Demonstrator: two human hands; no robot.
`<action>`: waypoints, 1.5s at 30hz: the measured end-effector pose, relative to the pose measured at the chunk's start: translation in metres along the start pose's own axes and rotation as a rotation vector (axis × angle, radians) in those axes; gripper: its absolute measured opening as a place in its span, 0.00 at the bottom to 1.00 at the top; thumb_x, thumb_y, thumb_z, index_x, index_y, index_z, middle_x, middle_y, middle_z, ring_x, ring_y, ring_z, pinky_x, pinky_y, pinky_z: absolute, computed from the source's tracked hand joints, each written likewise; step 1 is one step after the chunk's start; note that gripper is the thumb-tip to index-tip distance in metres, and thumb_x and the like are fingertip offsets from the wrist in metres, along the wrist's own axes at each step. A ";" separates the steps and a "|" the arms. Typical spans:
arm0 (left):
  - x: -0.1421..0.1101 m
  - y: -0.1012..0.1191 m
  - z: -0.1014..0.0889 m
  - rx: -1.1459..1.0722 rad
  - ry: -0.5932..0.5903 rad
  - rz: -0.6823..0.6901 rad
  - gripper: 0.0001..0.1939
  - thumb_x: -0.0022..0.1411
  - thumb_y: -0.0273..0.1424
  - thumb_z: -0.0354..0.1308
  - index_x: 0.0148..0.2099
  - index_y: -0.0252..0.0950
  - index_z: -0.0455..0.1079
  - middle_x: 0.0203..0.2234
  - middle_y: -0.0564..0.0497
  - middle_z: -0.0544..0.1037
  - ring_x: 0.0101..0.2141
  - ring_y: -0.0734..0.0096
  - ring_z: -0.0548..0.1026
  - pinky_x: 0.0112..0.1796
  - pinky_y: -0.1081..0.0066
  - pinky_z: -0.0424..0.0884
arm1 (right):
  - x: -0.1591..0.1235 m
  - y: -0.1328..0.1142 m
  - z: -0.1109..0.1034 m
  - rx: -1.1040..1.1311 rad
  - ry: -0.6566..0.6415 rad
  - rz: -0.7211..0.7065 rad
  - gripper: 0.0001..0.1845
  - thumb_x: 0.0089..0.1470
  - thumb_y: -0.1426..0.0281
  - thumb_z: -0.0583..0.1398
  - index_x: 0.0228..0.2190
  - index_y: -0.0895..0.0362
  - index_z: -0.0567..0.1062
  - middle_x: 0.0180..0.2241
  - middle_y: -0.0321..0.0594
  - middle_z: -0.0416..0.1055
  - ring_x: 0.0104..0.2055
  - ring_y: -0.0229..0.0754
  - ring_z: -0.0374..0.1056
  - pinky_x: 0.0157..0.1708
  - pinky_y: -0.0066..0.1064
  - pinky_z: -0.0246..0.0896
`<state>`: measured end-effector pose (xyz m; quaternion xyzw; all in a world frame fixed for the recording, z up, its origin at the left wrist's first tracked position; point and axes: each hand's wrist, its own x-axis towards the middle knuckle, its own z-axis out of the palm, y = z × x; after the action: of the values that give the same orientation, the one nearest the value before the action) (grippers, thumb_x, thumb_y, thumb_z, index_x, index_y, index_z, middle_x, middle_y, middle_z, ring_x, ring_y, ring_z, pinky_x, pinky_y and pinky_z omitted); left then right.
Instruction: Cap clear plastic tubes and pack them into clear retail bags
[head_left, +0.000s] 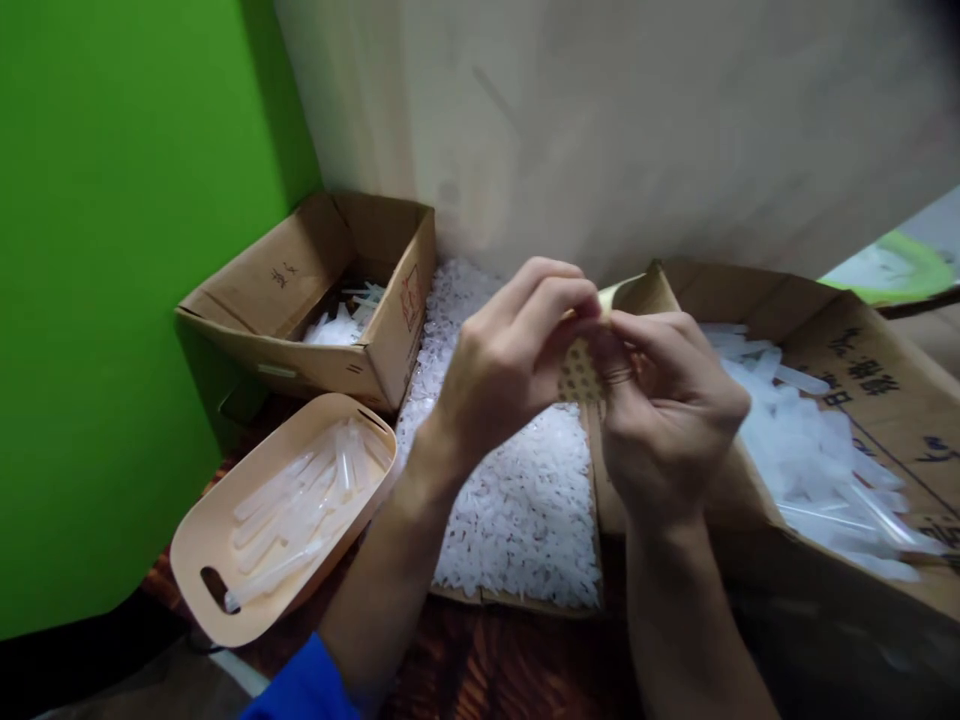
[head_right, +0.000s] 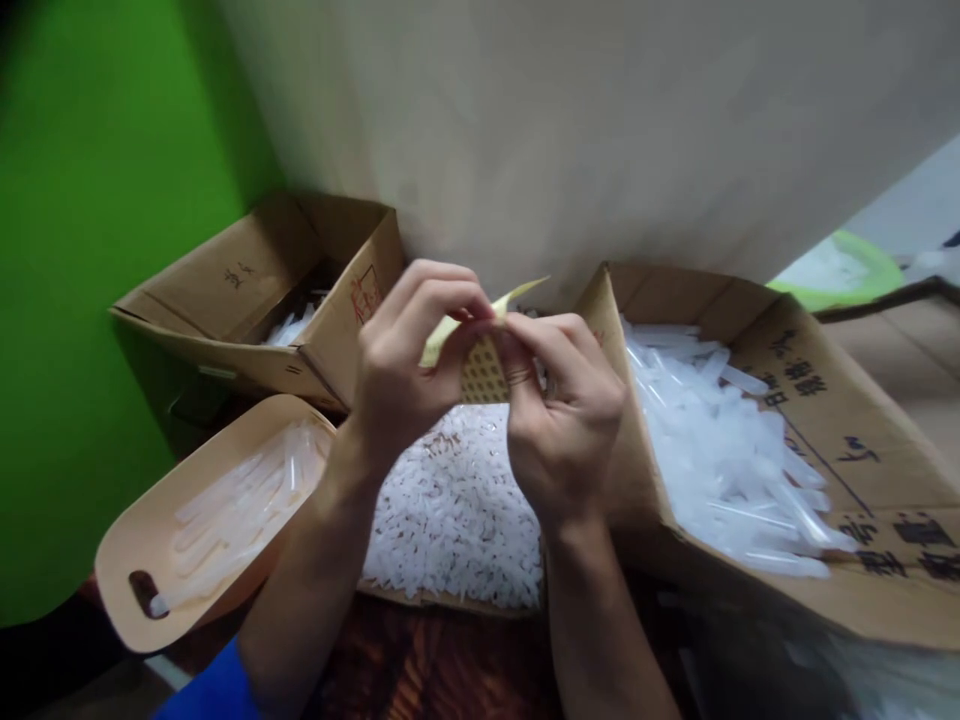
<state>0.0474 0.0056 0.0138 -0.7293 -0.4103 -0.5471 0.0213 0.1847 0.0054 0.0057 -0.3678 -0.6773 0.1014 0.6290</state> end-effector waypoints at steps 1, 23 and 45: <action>0.001 -0.003 -0.004 -0.011 -0.005 0.022 0.08 0.77 0.32 0.51 0.44 0.42 0.70 0.43 0.49 0.77 0.48 0.64 0.79 0.46 0.63 0.80 | 0.000 -0.001 0.001 0.012 -0.019 -0.011 0.07 0.64 0.70 0.64 0.40 0.50 0.84 0.35 0.37 0.76 0.38 0.43 0.73 0.39 0.38 0.72; 0.010 -0.013 -0.016 -0.052 -0.015 0.163 0.06 0.69 0.22 0.61 0.44 0.37 0.73 0.41 0.48 0.74 0.42 0.68 0.76 0.41 0.67 0.78 | -0.002 0.003 0.005 0.248 -0.077 0.185 0.08 0.64 0.75 0.63 0.39 0.53 0.83 0.36 0.36 0.77 0.39 0.39 0.72 0.41 0.33 0.68; 0.003 -0.012 -0.003 0.039 -0.106 0.126 0.03 0.74 0.25 0.51 0.43 0.36 0.63 0.44 0.43 0.73 0.44 0.62 0.74 0.44 0.60 0.75 | -0.002 0.010 0.006 0.157 -0.040 0.195 0.04 0.61 0.72 0.66 0.36 0.54 0.83 0.34 0.36 0.78 0.38 0.41 0.74 0.41 0.35 0.70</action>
<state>0.0377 0.0135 0.0124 -0.7812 -0.3746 -0.4971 0.0479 0.1826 0.0137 -0.0029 -0.3795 -0.6408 0.2223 0.6293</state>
